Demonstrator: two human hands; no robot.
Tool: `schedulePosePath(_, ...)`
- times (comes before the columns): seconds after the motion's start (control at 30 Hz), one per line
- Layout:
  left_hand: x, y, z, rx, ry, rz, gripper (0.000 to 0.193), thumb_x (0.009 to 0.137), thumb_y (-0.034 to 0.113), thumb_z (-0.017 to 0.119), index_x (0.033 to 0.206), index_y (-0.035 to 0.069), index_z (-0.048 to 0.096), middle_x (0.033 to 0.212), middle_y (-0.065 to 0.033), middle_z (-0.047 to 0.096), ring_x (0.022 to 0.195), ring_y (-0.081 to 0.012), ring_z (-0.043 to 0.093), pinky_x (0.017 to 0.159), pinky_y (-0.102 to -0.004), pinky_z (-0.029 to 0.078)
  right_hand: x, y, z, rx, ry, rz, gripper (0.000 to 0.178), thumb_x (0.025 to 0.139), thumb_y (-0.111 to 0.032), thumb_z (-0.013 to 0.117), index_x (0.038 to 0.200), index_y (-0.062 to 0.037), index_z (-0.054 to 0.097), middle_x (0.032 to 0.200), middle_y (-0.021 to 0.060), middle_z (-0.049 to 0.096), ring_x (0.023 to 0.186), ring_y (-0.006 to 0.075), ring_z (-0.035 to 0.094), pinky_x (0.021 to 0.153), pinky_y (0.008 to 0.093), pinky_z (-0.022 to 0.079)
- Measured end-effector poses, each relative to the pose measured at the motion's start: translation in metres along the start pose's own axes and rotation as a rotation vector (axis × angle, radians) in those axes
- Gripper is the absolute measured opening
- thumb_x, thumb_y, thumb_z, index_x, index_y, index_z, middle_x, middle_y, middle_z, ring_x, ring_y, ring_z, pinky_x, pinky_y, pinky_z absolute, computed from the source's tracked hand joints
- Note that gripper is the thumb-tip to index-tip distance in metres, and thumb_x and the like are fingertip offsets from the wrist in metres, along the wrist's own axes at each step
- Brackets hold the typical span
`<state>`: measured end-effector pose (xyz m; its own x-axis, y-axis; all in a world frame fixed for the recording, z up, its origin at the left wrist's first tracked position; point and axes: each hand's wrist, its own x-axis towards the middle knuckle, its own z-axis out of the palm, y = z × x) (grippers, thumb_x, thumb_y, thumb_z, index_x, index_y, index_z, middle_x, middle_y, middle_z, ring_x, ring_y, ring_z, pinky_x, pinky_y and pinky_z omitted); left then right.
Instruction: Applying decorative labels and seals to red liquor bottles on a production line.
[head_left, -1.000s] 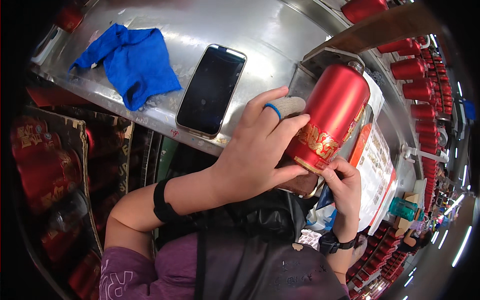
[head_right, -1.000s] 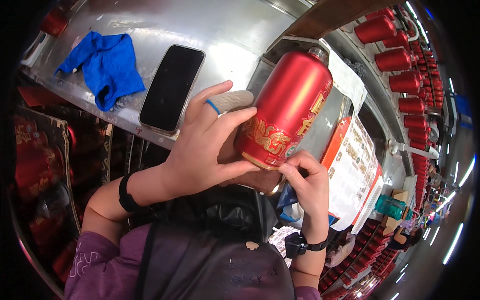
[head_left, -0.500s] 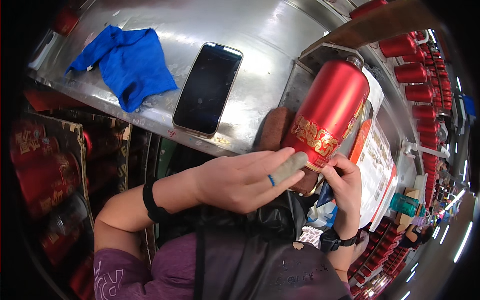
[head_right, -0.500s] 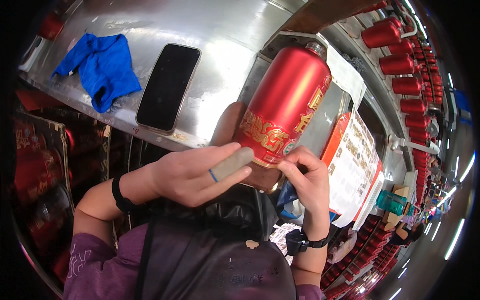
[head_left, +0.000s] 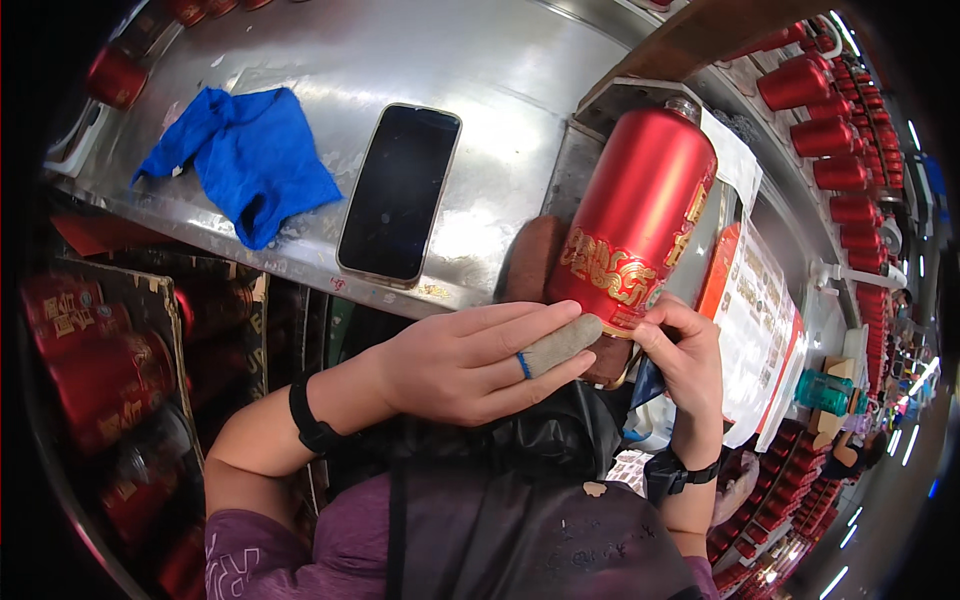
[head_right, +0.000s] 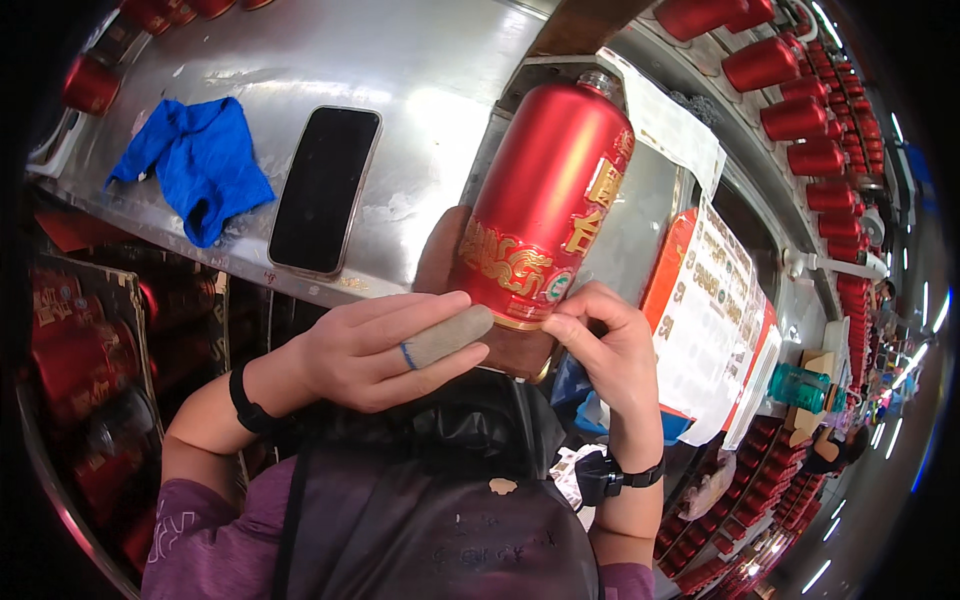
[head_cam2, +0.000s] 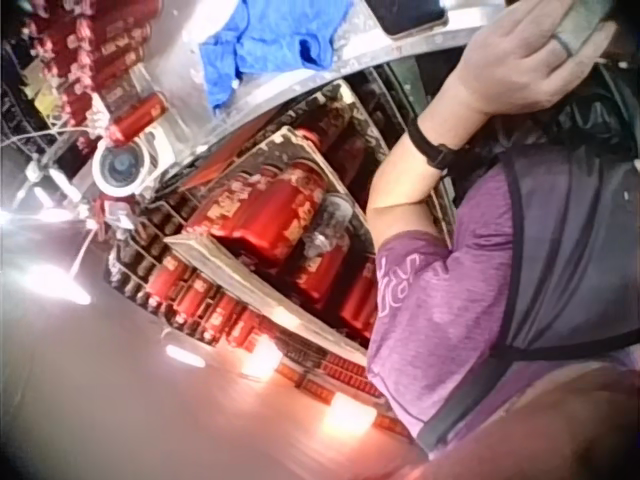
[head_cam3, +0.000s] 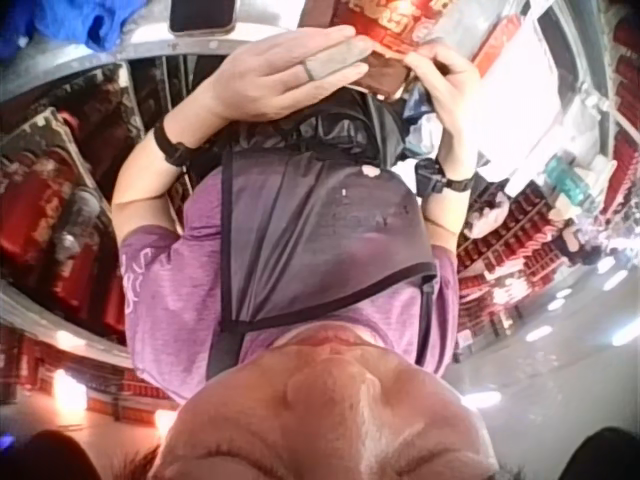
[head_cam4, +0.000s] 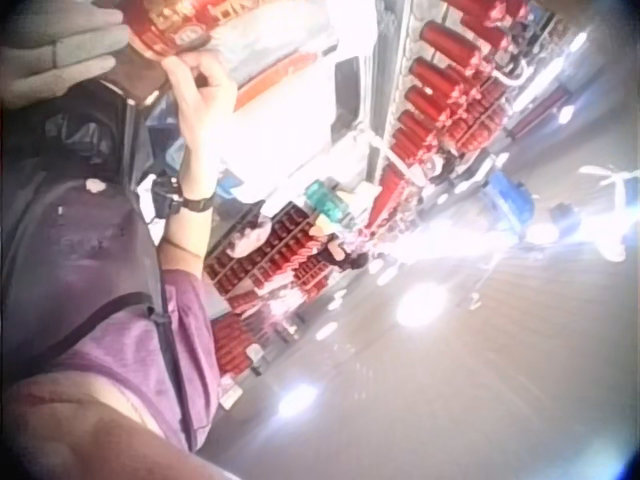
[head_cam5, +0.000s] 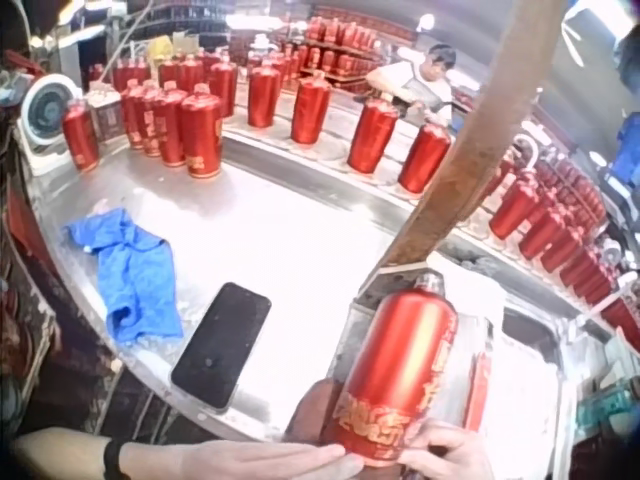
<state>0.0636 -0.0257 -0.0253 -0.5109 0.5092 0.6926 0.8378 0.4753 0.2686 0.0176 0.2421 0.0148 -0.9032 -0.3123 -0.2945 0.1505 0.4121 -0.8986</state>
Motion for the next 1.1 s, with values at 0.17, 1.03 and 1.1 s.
schedulePosePath(0.17,0.008,-0.003,0.002,0.105,-0.054,0.1,0.03,0.085,0.01,0.064,0.114,0.007,0.071,0.121,-0.0098,0.068,0.117,-0.0244,0.062,0.094,-0.0321,0.058,0.002,0.003,-0.001,-0.039,-0.018,0.002,0.015,0.087,-0.013,0.077,0.086,0.0003,0.07,0.078,-0.0016,0.053,0.069,0.0062,0.044,0.063,0.0236,0.036)
schedulePosePath(1.03,0.06,0.012,0.013,0.105,-0.192,-0.175,0.053,0.073,0.021,0.081,0.124,0.012,0.069,0.136,-0.0024,0.06,0.128,-0.0305,0.045,0.107,-0.0367,0.042,0.002,0.004,0.001,-0.02,0.013,-0.098,0.016,0.085,-0.018,0.078,0.086,-0.0038,0.072,0.074,0.0049,0.058,0.062,0.011,0.051,0.057,0.0276,0.041)
schedulePosePath(1.1,0.076,0.007,0.013,0.136,-0.225,-0.242,0.059,0.071,0.017,0.082,0.128,0.01,0.066,0.14,-0.0066,0.056,0.128,-0.0319,0.048,0.101,-0.0388,0.046,0.0,0.002,-0.001,-0.057,0.012,-0.103,0.016,0.085,-0.02,0.077,0.086,-0.0046,0.072,0.075,0.0057,0.059,0.063,0.013,0.052,0.058,0.0288,0.042)
